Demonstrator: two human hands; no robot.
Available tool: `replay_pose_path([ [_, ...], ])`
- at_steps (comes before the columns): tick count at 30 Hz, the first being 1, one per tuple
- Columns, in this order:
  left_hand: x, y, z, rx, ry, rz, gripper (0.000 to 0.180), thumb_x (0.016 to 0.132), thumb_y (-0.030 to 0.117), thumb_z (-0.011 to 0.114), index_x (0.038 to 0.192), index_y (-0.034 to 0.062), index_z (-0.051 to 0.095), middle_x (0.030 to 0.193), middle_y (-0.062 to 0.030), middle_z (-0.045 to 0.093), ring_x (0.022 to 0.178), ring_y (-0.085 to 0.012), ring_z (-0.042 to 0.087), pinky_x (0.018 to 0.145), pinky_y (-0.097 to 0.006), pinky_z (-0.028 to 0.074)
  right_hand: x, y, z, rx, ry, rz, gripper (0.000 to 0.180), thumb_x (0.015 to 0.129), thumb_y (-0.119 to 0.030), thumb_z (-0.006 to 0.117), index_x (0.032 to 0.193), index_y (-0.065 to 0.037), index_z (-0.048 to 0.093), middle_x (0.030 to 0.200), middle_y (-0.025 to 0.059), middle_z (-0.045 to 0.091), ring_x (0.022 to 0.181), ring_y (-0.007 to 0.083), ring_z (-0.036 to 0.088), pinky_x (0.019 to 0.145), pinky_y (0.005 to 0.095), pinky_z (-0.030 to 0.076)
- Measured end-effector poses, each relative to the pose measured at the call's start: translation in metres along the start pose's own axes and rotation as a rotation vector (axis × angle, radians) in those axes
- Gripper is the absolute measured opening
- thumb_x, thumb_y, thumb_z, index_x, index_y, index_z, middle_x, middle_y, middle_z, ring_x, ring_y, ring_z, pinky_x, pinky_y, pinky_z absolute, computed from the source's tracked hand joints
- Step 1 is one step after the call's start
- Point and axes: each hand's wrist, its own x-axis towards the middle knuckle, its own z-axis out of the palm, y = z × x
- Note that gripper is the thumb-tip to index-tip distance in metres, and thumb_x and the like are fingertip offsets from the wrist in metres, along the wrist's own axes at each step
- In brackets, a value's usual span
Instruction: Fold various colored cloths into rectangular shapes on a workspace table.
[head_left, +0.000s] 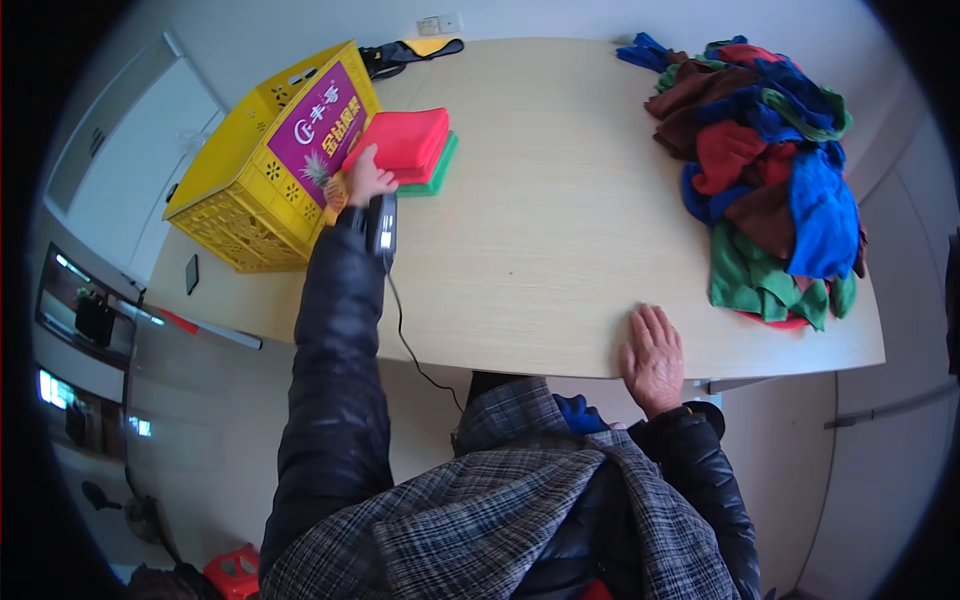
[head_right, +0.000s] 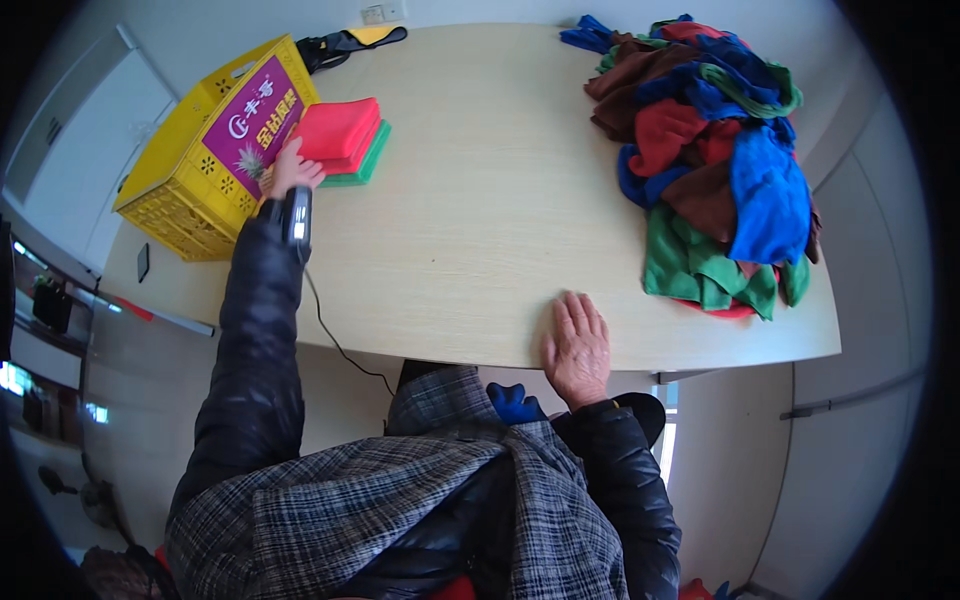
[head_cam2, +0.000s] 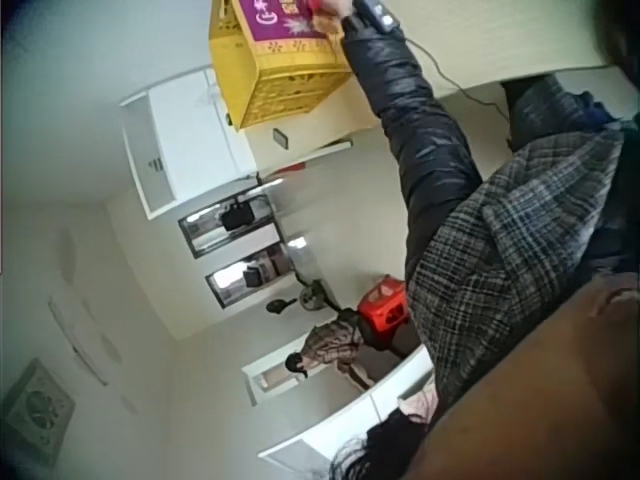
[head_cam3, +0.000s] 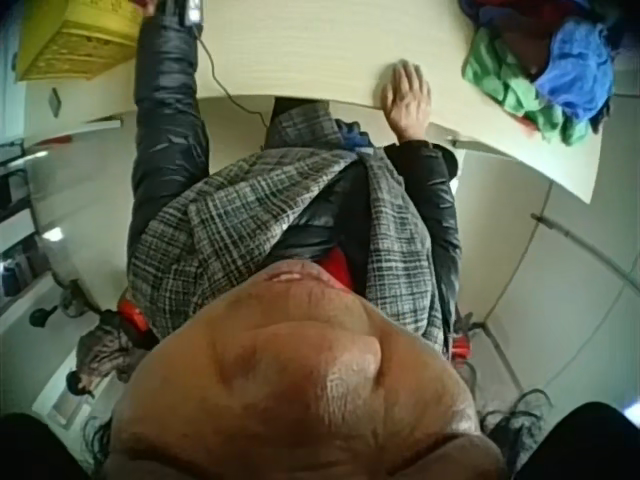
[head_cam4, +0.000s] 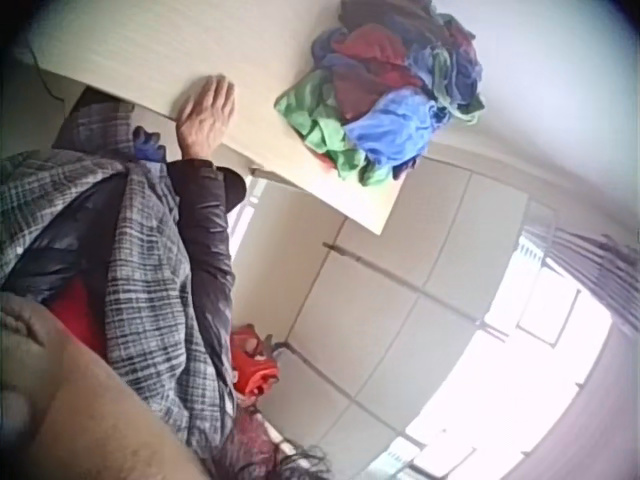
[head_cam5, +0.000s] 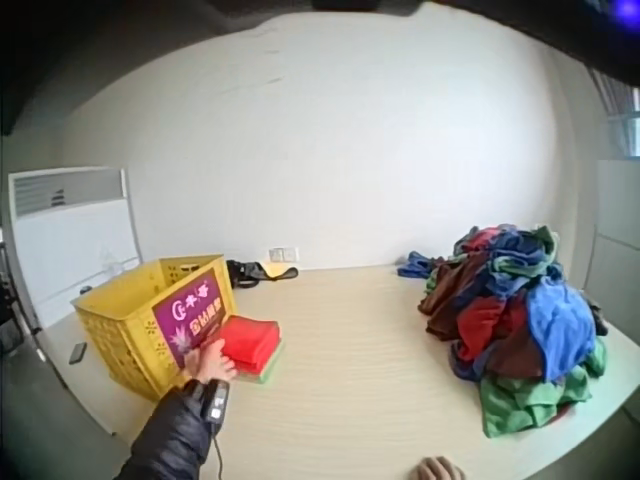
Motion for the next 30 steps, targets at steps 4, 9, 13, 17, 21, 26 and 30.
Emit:
replay_pose_path([
  [4, -0.240, -0.030, 0.060, 0.374, -0.658, 0.797, 0.020, 0.102, 0.022, 0.056, 0.103, 0.0050, 0.066, 0.092, -0.0049, 0.067, 0.094, -0.0136, 0.066, 0.091, -0.029, 0.050, -0.005, 0.005, -0.002, 0.021, 0.026, -0.005, 0.050, 0.092, -0.024, 0.056, 0.136, -0.001, 0.054, 0.144, 0.0189, 0.052, 0.139, 0.0385, 0.042, 0.117, 0.0489, 0.031],
  [9, -0.435, -0.037, 0.083, 0.368, -1.652, 1.517, 0.027, 0.101, 0.026, 0.053, 0.092, 0.0047, 0.067, 0.085, -0.0077, 0.069, 0.074, -0.0238, 0.067, 0.065, -0.033, 0.055, -0.006, 0.034, 0.042, 0.061, 0.192, -0.099, 0.046, 0.089, -0.020, 0.058, 0.132, -0.001, 0.056, 0.140, 0.0163, 0.054, 0.136, 0.0363, 0.044, 0.115, 0.0488, 0.032],
  [13, -0.462, -0.043, 0.048, 0.368, -1.669, 1.480, 0.026, 0.099, 0.026, 0.054, 0.091, 0.0042, 0.066, 0.085, -0.0079, 0.068, 0.074, -0.0237, 0.067, 0.064, -0.034, 0.055, -0.009, 0.022, 0.018, 0.072, 0.135, -0.120, 0.045, 0.089, -0.019, 0.059, 0.131, -0.002, 0.056, 0.139, 0.0152, 0.055, 0.135, 0.0347, 0.045, 0.114, 0.0482, 0.033],
  [17, -0.490, -0.046, 0.060, 0.329, -1.789, 1.499, 0.025, 0.096, 0.026, 0.054, 0.090, 0.0037, 0.065, 0.084, -0.0081, 0.066, 0.073, -0.0236, 0.066, 0.063, -0.034, 0.054, -0.017, 0.028, 0.002, 0.065, 0.118, -0.084, 0.045, 0.089, -0.019, 0.060, 0.131, -0.003, 0.056, 0.139, 0.0145, 0.055, 0.135, 0.0336, 0.046, 0.114, 0.0478, 0.034],
  [21, -0.493, -0.029, 0.050, 0.296, -1.898, 1.508, 0.025, 0.094, 0.026, 0.054, 0.089, 0.0032, 0.063, 0.083, -0.0083, 0.064, 0.073, -0.0235, 0.065, 0.062, -0.034, 0.053, -0.012, 0.018, 0.008, 0.087, 0.125, -0.104, 0.044, 0.090, -0.020, 0.059, 0.131, -0.004, 0.056, 0.140, 0.0139, 0.055, 0.136, 0.0331, 0.046, 0.114, 0.0476, 0.034],
  [26, -0.523, -0.045, 0.077, 0.224, -1.980, 1.494, 0.024, 0.091, 0.025, 0.055, 0.088, 0.0026, 0.062, 0.082, -0.0086, 0.062, 0.072, -0.0235, 0.064, 0.060, -0.034, 0.052, -0.018, 0.024, 0.004, 0.032, 0.126, -0.073, 0.043, 0.091, -0.022, 0.058, 0.130, -0.004, 0.057, 0.139, 0.0128, 0.055, 0.136, 0.0327, 0.045, 0.114, 0.0475, 0.033],
  [30, -0.536, -0.035, 0.095, 0.238, -2.008, 1.528, 0.024, 0.089, 0.025, 0.055, 0.087, 0.0021, 0.061, 0.081, -0.0088, 0.060, 0.072, -0.0234, 0.063, 0.059, -0.034, 0.052, -0.017, 0.021, 0.003, 0.030, 0.127, -0.085, 0.043, 0.091, -0.022, 0.058, 0.130, -0.004, 0.057, 0.139, 0.0124, 0.055, 0.135, 0.0321, 0.046, 0.114, 0.0468, 0.033],
])
